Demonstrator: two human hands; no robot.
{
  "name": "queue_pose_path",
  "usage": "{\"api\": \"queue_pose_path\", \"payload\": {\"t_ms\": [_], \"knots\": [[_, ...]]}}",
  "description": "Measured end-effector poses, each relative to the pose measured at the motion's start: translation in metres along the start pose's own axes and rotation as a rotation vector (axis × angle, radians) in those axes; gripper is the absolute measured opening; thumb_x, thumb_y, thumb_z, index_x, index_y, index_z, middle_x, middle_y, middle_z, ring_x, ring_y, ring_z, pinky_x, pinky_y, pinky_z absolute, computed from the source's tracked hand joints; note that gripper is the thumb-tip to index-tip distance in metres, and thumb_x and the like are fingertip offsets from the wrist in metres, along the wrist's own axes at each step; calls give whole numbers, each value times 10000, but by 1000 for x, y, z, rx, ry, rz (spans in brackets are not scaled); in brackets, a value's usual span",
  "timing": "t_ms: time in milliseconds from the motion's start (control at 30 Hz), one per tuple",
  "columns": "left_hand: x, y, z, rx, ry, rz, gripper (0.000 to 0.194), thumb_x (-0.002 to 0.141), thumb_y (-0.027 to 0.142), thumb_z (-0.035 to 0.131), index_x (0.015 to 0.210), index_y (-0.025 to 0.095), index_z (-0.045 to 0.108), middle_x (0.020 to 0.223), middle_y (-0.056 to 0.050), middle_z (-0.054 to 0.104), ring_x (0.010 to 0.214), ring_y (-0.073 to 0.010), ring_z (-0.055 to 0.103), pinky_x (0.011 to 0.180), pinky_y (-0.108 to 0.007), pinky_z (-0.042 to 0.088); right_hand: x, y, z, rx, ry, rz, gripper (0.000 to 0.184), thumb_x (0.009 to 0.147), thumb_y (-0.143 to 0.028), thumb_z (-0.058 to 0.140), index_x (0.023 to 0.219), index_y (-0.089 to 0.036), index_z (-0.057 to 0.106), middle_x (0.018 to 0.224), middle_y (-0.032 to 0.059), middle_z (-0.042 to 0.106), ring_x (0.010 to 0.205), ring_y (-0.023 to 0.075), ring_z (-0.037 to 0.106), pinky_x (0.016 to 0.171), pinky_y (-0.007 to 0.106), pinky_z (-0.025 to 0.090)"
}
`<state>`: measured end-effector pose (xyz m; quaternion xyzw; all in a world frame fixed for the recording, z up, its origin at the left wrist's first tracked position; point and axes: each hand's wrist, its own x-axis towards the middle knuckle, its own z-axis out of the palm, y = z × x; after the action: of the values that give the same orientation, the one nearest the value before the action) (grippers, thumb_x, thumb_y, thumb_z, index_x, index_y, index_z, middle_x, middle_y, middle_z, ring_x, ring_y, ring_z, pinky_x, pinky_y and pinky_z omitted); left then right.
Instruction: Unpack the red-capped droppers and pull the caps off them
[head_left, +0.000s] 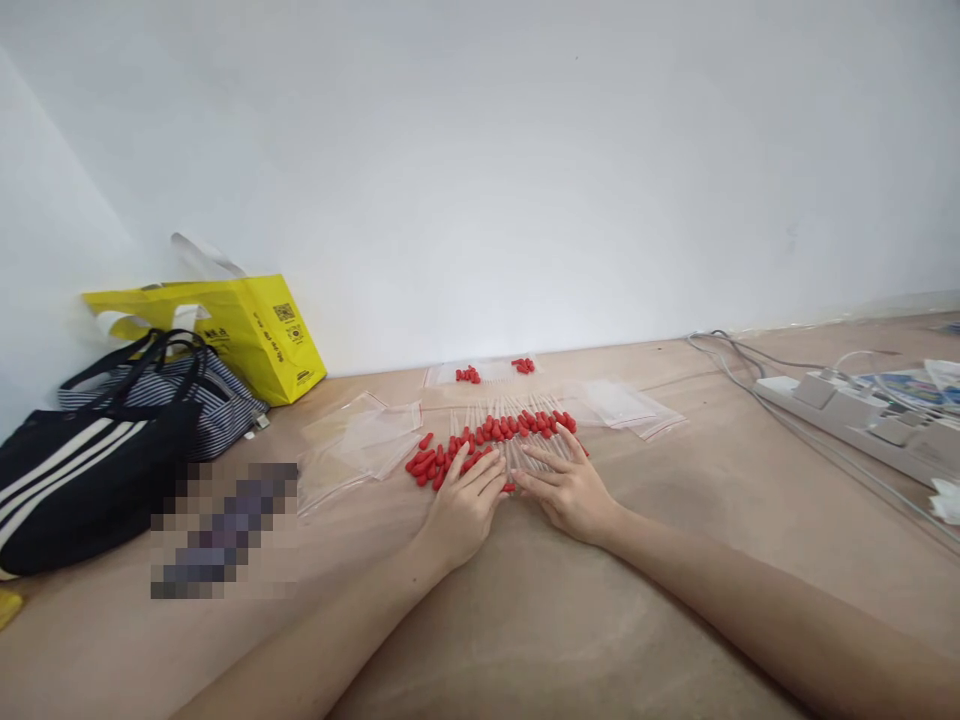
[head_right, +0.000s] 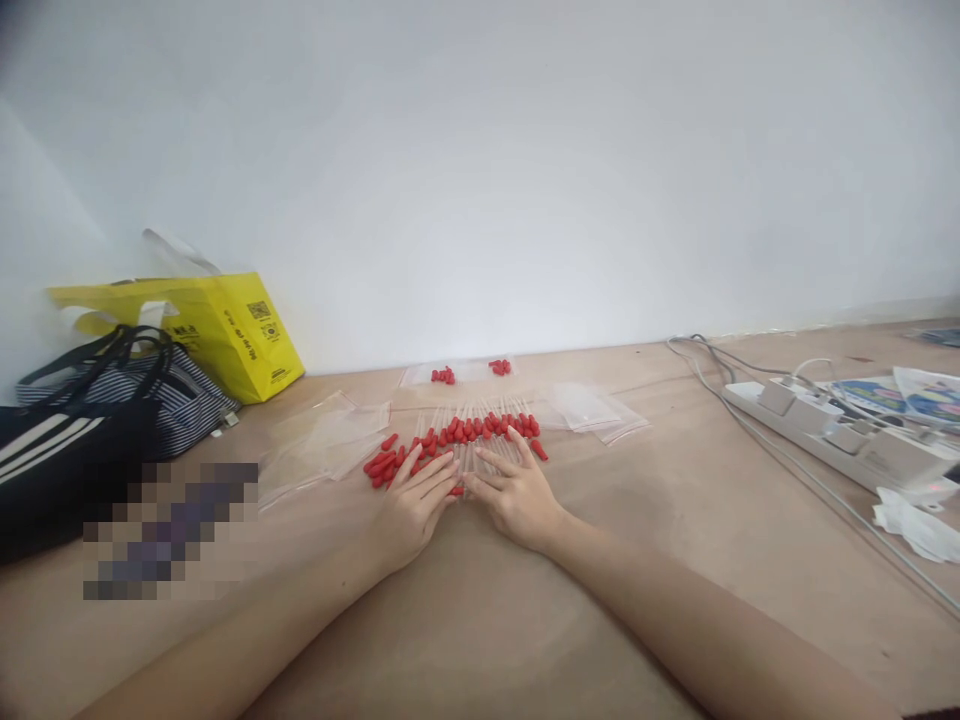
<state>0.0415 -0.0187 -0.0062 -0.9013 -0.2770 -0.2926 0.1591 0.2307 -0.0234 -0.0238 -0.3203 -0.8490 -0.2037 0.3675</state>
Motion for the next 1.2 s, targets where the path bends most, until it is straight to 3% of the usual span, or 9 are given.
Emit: {"api": "queue_pose_path", "payload": {"t_ms": [400, 833, 1200], "knots": [[-8, -3, 1, -2, -27, 67, 272, 824, 89, 345, 895, 162, 598, 1124, -67, 588, 1170, -196, 422, 1054, -529, 53, -1, -2, -5, -17, 22, -49, 213, 807, -96, 428, 856, -223, 592, 730, -20, 682, 1124, 148, 460, 1043, 511, 3], [-10, -3, -2, -47, -24, 64, 249, 818, 84, 355, 874, 158, 586, 1147, -52, 575, 1182, -184, 405, 1065, -492, 12, 1, -4, -9, 12, 50, -48, 186, 831, -127, 420, 804, -219, 580, 694, -28, 681, 1081, 145, 500, 1018, 531, -78], [-9, -1, -5, -50, -38, 58, 248, 822, 80, 351, 860, 155, 584, 1143, -59, 577, 1175, -193, 416, 1064, -496, 56, 1, -4, -8, 102, 30, -58, 201, 821, -96, 391, 815, -192, 567, 721, -5, 679, 1087, 151, 495, 1047, 518, 22]]}}
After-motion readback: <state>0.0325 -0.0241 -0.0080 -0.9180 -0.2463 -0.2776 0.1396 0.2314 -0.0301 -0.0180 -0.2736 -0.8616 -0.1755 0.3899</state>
